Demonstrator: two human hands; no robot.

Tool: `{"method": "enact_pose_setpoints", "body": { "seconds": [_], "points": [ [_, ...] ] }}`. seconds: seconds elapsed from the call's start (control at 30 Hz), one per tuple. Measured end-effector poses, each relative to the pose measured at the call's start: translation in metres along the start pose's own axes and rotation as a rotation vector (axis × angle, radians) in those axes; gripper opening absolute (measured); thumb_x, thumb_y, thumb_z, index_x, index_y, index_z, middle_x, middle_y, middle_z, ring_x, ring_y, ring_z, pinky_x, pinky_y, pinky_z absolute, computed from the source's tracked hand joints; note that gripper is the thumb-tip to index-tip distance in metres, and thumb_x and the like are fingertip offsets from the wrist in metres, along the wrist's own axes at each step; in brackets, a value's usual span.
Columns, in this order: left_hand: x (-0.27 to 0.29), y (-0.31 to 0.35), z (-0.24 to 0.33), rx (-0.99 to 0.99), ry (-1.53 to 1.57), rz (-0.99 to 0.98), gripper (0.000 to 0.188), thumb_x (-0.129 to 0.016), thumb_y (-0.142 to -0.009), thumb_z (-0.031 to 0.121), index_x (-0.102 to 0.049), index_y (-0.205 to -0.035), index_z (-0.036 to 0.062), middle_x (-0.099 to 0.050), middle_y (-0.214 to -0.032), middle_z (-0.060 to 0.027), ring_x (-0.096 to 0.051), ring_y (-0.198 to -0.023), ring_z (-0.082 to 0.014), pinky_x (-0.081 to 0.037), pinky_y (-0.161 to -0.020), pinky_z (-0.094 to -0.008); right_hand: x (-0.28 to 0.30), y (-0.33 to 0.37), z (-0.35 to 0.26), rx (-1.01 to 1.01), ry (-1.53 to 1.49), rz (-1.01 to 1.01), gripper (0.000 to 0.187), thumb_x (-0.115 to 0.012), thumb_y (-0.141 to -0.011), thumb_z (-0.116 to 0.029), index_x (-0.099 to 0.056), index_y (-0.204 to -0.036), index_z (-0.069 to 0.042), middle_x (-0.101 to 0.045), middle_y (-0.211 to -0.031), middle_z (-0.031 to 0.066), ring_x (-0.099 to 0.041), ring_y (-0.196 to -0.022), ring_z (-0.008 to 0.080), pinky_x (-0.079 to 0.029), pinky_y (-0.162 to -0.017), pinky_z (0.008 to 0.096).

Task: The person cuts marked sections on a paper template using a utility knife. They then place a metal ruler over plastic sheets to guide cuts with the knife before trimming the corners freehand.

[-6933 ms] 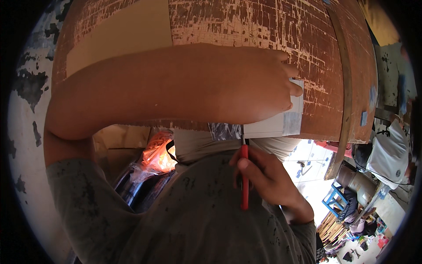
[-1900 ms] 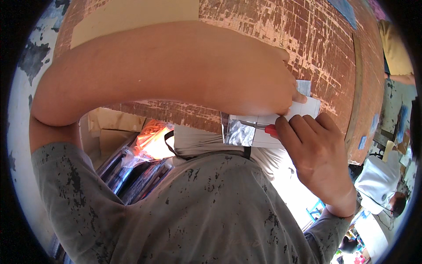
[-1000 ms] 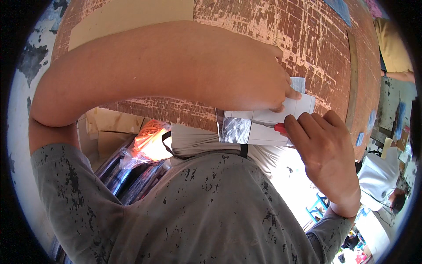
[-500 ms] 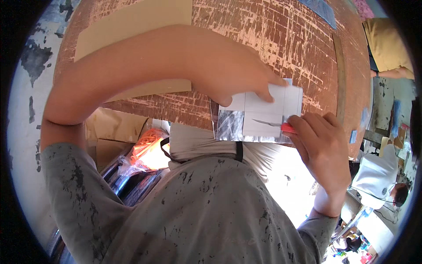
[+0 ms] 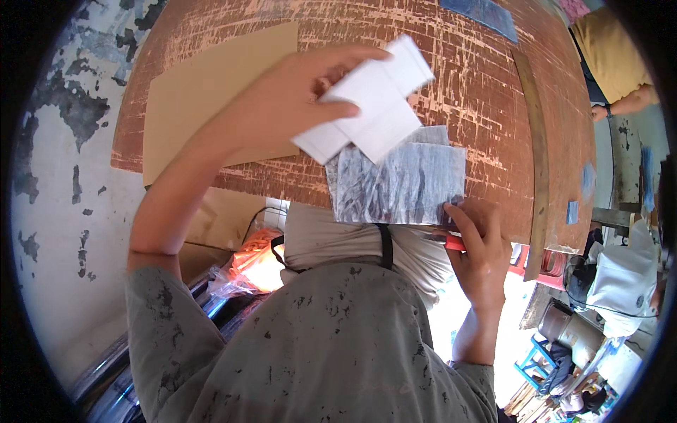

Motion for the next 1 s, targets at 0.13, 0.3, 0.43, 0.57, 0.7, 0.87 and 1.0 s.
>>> {"method": "enact_pose_setpoints", "body": {
  "seconds": [0.13,0.3,0.43,0.57,0.7,0.87,1.0],
  "points": [
    [0.052,0.03,-0.019,-0.035,0.032,0.242,0.066,-0.076,-0.099,0.006,-0.057,-0.161,0.0181,-0.076,-0.13,-0.01,-0.07,-0.103,-0.0161,-0.059,-0.09,-0.0359,-0.003,0.005,0.004,0.042,-0.018,0.036,0.05,-0.087,-0.077,-0.004,-0.078,-0.125,-0.011,-0.069,-0.122,0.008,-0.077,-0.097,0.0252,-0.062,-0.077,0.0406],
    [0.127,0.073,-0.063,0.136,-0.344,0.393,0.066,-0.075,-0.102,0.011,-0.052,-0.165,0.0152,-0.073,-0.133,-0.0099,-0.066,-0.115,-0.0179,-0.052,-0.104,-0.0359,-0.006,0.005,0.006,0.046,-0.122,0.09,0.041,-0.09,-0.077,-0.011,-0.081,-0.116,-0.009,-0.072,-0.125,0.0062,-0.077,-0.094,0.0213,-0.062,-0.077,0.0385],
    [0.13,0.086,-0.065,0.031,-0.83,0.605,0.064,-0.078,-0.099,0.014,-0.058,-0.16,0.0136,-0.064,-0.146,-0.0139,-0.061,-0.13,-0.0292,-0.05,-0.111,-0.0434,-0.003,0.006,0.008,0.097,-0.097,0.144,0.037,-0.091,-0.078,-0.015,-0.082,-0.114,-0.01,-0.075,-0.127,0.0051,-0.078,-0.093,0.0194,-0.059,-0.074,0.0348],
    [0.03,0.068,-0.027,-0.09,-0.547,0.399,0.083,-0.091,-0.084,0.035,-0.058,-0.158,0.0135,-0.05,-0.161,-0.0172,-0.047,-0.15,-0.0401,-0.042,-0.122,-0.0506,-0.001,0.007,0.006,0.177,-0.043,0.179,0.034,-0.091,-0.08,-0.017,-0.082,-0.112,-0.011,-0.079,-0.125,0.0048,-0.079,-0.095,0.0179,-0.054,-0.072,0.0317],
    [-0.069,0.05,0.01,-0.302,-0.635,0.099,0.097,-0.093,-0.078,0.044,-0.054,-0.162,0.0134,-0.054,-0.158,-0.0177,-0.05,-0.147,-0.0393,-0.041,-0.123,-0.0532,0.004,0.002,0.002,0.173,-0.038,0.2,0.033,-0.091,-0.081,-0.016,-0.082,-0.112,-0.009,-0.08,-0.124,0.0063,-0.079,-0.097,0.0188,-0.055,-0.075,0.0328],
    [-0.067,0.041,0.008,-0.261,-0.507,0.065,0.103,-0.093,-0.073,0.048,-0.053,-0.162,0.014,-0.056,-0.155,-0.0188,-0.052,-0.146,-0.042,-0.043,-0.121,-0.0541,0.004,-0.006,0.007,0.06,-0.137,0.281,0.034,-0.091,-0.081,-0.012,-0.081,-0.113,-0.006,-0.079,-0.127,0.0077,-0.08,-0.098,0.022,-0.06,-0.08,0.0365],
    [-0.027,0.035,-0.004,-0.179,-0.534,0.233,0.102,-0.095,-0.071,0.04,-0.054,-0.161,0.0134,-0.056,-0.154,-0.0198,-0.052,-0.146,-0.0418,-0.045,-0.121,-0.0528,0.0,-0.01,0.008,0.022,-0.124,0.151,0.038,-0.091,-0.078,-0.008,-0.08,-0.114,-0.005,-0.079,-0.128,0.0071,-0.08,-0.101,0.0277,-0.062,-0.083,0.0377]
  ]
}}
Point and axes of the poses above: each hand's wrist, its own y-axis away from the middle knuckle, its own x-axis out of the back of the hand, z = x × y, the point moved 8 cm from there along -y, towards the middle knuckle
